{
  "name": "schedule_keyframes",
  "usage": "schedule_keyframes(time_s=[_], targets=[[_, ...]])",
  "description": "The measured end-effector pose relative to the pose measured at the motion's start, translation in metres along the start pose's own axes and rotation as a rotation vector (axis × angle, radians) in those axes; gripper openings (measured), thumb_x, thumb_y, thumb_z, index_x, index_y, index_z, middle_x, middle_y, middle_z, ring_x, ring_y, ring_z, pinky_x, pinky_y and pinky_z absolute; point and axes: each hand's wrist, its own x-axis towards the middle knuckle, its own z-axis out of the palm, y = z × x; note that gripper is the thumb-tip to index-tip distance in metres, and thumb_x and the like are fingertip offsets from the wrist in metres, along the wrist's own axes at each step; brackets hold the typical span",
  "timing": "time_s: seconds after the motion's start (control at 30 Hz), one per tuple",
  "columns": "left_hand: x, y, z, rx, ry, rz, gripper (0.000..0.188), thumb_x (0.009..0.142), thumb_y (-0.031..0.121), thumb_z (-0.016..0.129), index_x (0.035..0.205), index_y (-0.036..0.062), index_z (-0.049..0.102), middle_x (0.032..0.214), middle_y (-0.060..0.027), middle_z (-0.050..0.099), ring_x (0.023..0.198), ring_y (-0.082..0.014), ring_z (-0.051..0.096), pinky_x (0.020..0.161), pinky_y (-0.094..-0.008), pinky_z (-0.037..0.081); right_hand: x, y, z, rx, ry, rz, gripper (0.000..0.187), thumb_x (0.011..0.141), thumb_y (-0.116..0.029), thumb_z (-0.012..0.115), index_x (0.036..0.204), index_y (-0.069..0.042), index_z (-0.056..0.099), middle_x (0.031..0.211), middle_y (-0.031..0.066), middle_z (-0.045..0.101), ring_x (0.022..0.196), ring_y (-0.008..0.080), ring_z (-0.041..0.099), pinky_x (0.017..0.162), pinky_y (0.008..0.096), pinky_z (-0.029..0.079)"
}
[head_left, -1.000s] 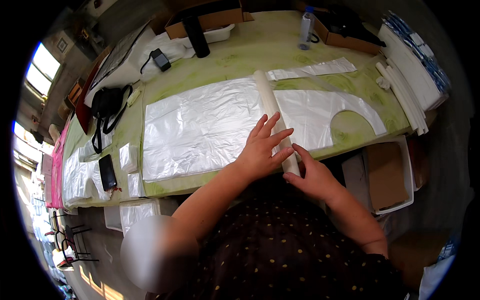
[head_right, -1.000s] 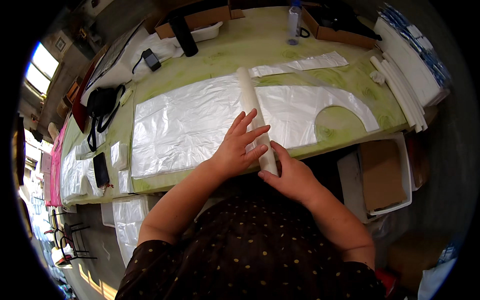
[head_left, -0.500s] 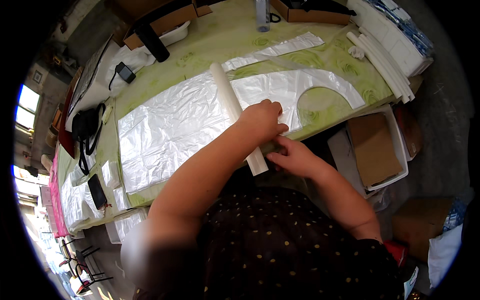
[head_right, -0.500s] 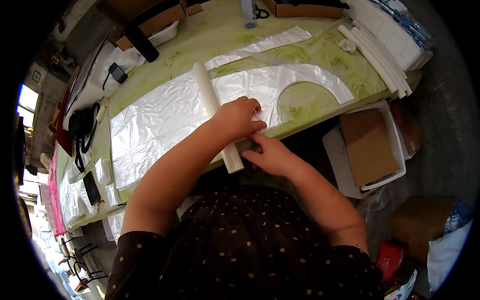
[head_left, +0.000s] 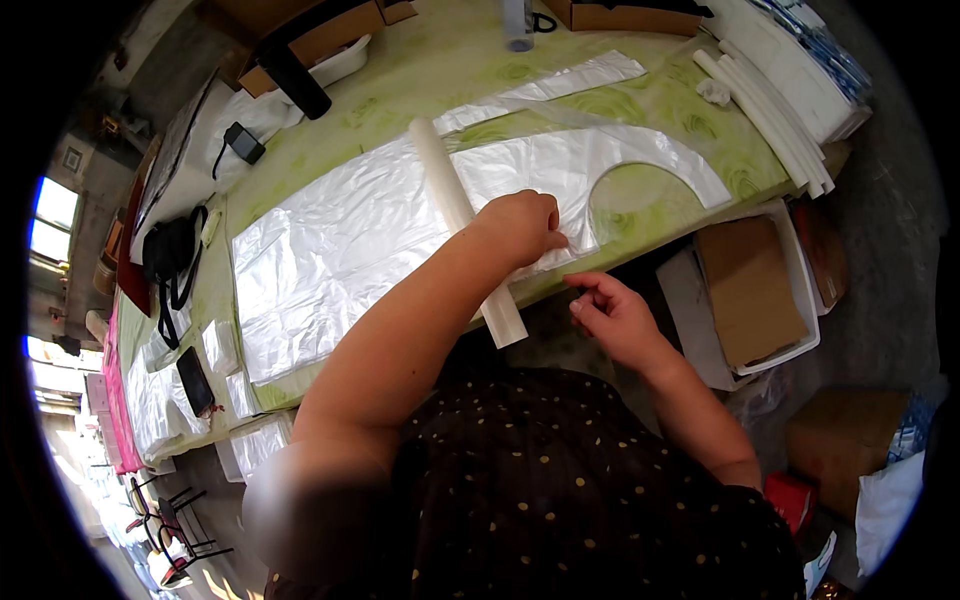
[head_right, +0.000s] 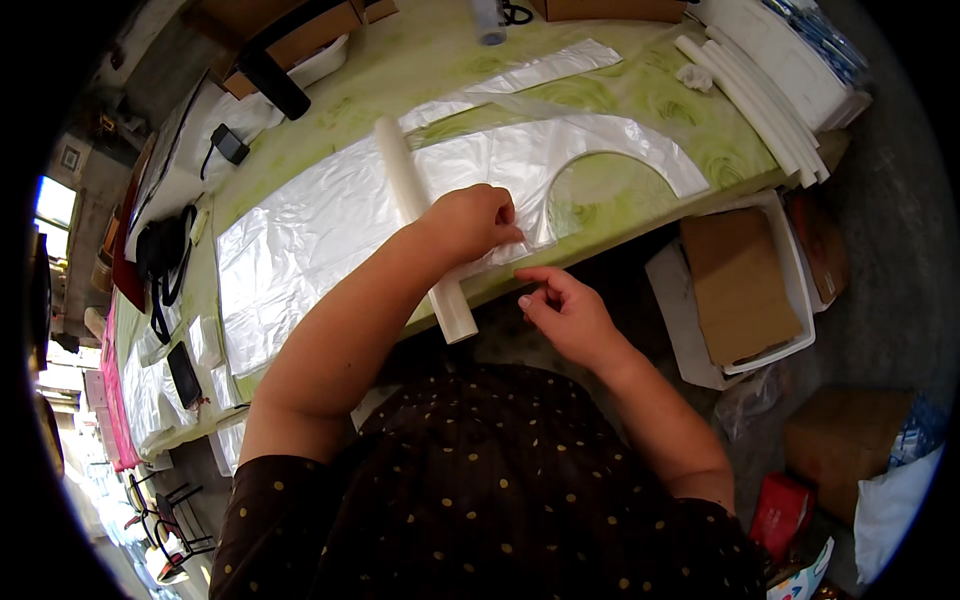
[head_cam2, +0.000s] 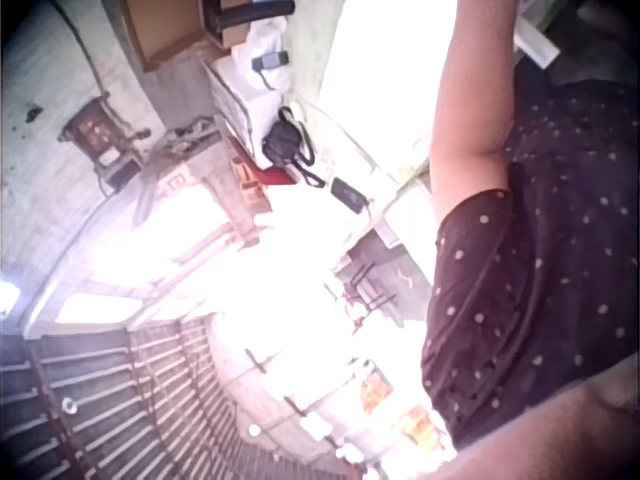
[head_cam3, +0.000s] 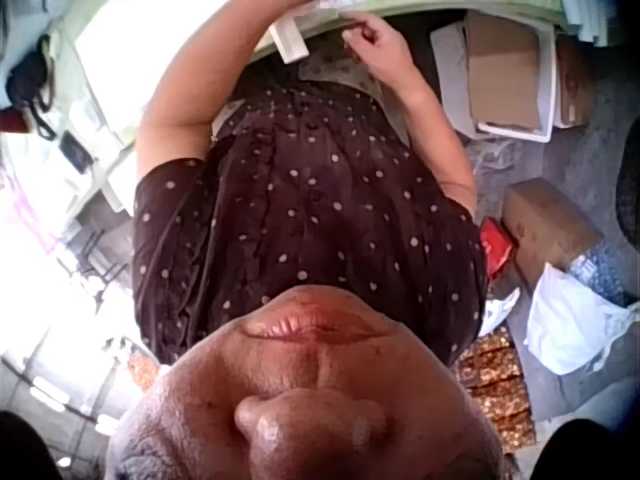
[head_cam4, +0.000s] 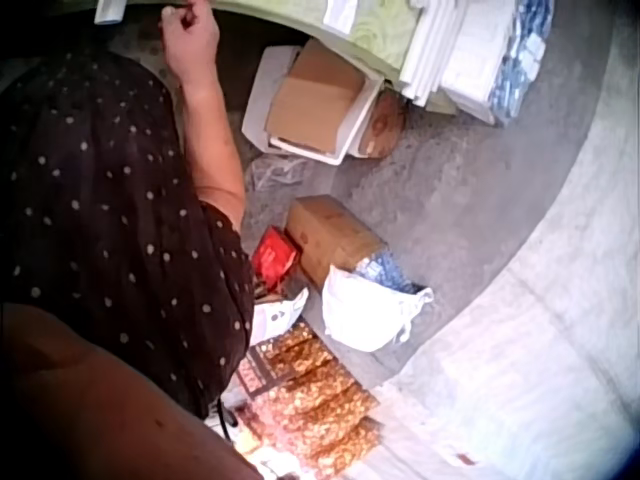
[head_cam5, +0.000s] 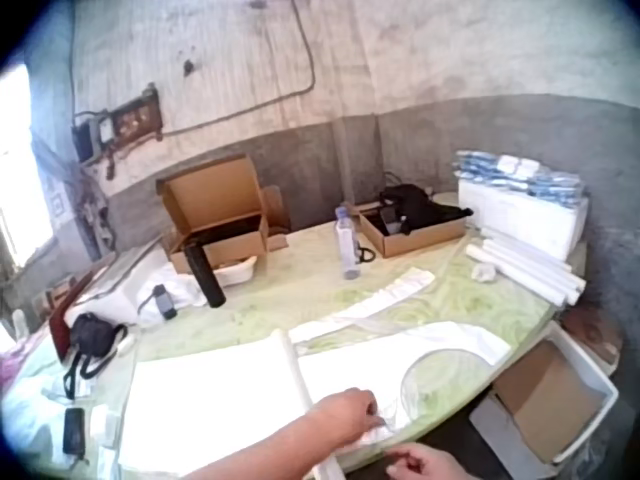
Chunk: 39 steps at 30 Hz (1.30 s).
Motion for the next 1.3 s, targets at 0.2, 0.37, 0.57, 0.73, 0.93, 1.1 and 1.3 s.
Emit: schedule_keyframes(time_s=[0.2,0.37,0.57,0.73,0.93,1.1,1.3], targets=[[0.004,-0.006,-0.004,-0.051,-0.054,-0.064,0.025,0.094,0.028,0.066,0.108,0.0079,0.072,0.104,-0.0127,0.074,0.099,-0.0322,0.069,0.087,-0.0427,0.054,-0.004,0.002,0.009,0.004,0.011,-0.005,0.032,0.098,-0.006,0.066,0.13,-0.002,0.062,0.087,-0.0024,0.063,0.078,0.0041,0.056,0.072,0.0216,0.049],[-0.002,-0.009,-0.014,-0.211,0.026,-0.143,0.028,0.094,0.027,0.064,0.112,0.0072,0.072,0.105,-0.0144,0.075,0.096,-0.0308,0.07,0.088,-0.0392,0.054,0.001,-0.006,0.004,-0.239,0.195,-0.376,0.026,0.093,-0.004,0.067,0.119,-0.003,0.068,0.099,0.0052,0.067,0.087,0.0145,0.063,0.077,0.0284,0.052],[-0.015,-0.009,-0.022,-0.36,0.16,-0.142,0.028,0.094,0.028,0.066,0.107,0.0044,0.072,0.099,-0.0122,0.074,0.091,-0.0237,0.069,0.083,-0.0355,0.054,0.089,-0.036,-0.026,-0.961,0.322,-0.747,0.035,0.086,-0.011,0.067,0.119,-0.005,0.068,0.116,0.0144,0.068,0.109,0.0349,0.059,0.097,0.0424,0.047],[-0.016,-0.005,-0.021,-0.42,0.103,-0.158,0.031,0.094,0.035,0.071,0.101,0.0044,0.071,0.091,-0.0075,0.073,0.084,-0.0167,0.067,0.078,-0.0321,0.054,0.157,-0.033,-0.054,-1.137,0.687,-0.47,0.064,0.084,-0.016,0.07,0.146,-0.012,0.053,0.135,0.016,0.061,0.115,0.0383,0.056,0.103,0.0454,0.044],[0.016,0.012,-0.025,-1.098,0.307,-0.253,0.051,0.09,0.038,0.076,0.126,0.0058,0.06,0.11,-0.0048,0.067,0.099,-0.0166,0.063,0.084,-0.0339,0.053,0.15,-0.041,-0.05,-1.162,0.409,-0.975,0.07,0.077,-0.009,0.071,0.144,-0.024,0.055,0.155,0.0127,0.045,0.122,0.0399,0.053,0.102,0.0502,0.046],[0.042,0.001,-0.018,-1.43,0.39,-0.254,0.032,0.093,0.028,0.072,0.117,0.009,0.062,0.102,-0.0023,0.064,0.091,-0.0135,0.06,0.077,-0.0337,0.053,0.153,-0.035,-0.044,-0.943,0.289,-1.013,0.064,0.077,-0.002,0.067,0.139,-0.018,0.059,0.146,0.0114,0.056,0.127,0.0353,0.055,0.11,0.045,0.043],[-0.038,-0.049,-0.073,-1.611,0.559,-0.103,0.036,0.097,0.016,0.071,0.128,0.0076,0.056,0.096,-0.0012,0.062,0.085,-0.012,0.06,0.078,-0.0317,0.054,0.165,-0.021,-0.06,-0.685,0.67,-0.623,0.061,0.087,-0.007,0.06,0.147,-0.005,0.049,0.139,0.0184,0.059,0.122,0.0426,0.052,0.109,0.0466,0.041]])
